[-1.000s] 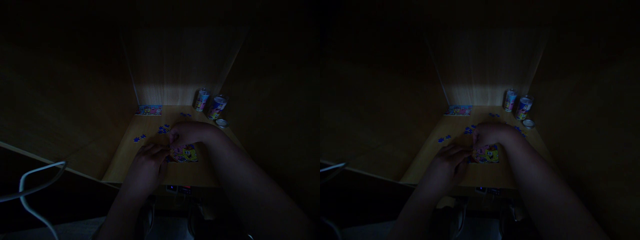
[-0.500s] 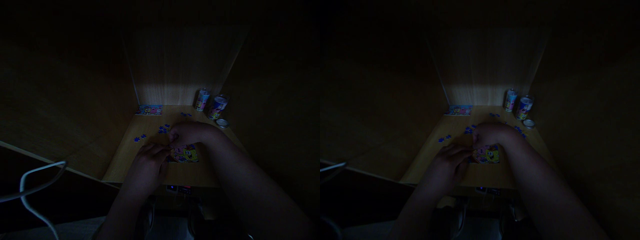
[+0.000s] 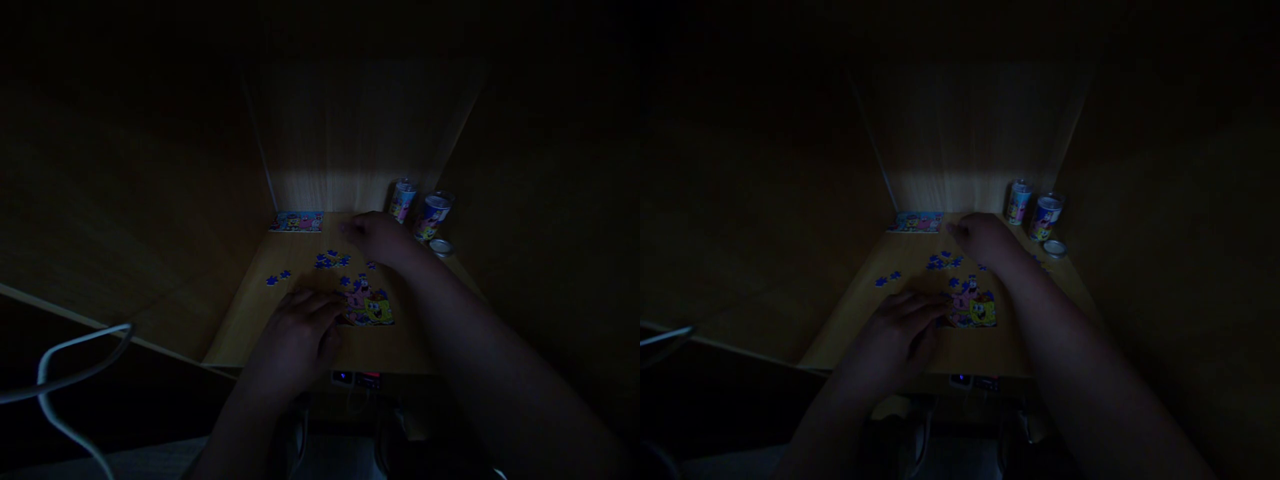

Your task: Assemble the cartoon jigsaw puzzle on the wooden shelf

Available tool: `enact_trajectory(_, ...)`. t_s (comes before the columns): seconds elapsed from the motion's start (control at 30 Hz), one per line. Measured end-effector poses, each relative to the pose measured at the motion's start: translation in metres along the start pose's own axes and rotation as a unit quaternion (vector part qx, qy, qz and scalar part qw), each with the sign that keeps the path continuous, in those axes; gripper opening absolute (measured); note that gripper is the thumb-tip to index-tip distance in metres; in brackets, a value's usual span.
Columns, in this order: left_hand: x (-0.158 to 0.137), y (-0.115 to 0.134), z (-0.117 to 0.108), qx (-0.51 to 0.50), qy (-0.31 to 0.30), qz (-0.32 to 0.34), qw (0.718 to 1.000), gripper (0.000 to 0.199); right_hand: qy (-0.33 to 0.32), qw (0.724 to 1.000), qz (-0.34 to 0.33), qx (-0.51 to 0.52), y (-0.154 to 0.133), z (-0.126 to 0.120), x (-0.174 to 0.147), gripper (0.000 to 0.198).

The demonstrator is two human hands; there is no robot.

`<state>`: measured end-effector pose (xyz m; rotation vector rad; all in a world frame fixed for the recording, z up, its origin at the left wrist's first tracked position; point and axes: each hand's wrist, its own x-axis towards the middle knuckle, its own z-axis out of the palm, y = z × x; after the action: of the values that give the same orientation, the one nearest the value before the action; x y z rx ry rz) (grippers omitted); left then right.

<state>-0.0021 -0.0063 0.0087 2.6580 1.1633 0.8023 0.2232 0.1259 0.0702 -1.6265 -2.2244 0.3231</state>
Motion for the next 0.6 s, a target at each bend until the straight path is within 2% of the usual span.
enact_trajectory(0.23, -0.002, 0.000, 0.000, 0.006, 0.013, 0.007, 1.000, 0.038, 0.126, 0.989, 0.059, 0.040, 0.011, -0.002, 0.007, 0.074)
enact_trajectory(0.33, -0.001, 0.001, 0.000, 0.007, 0.016, 0.006, 1.000, 0.037, 0.157, 0.982, 0.093, 0.045, 0.018, -0.005, 0.009, 0.080)
enact_trajectory(0.43, -0.001, 0.001, 0.000, 0.006, 0.017, 0.004, 1.000, 0.036, 0.123, 0.984, 0.128, 0.009, 0.027, -0.008, 0.011, 0.076)
enact_trajectory(0.6, -0.003, 0.000, -0.001, 0.000, -0.002, 0.011, 1.000, 0.035, -0.035, 0.986, 0.133, -0.097, 0.040, -0.013, 0.009, 0.043)
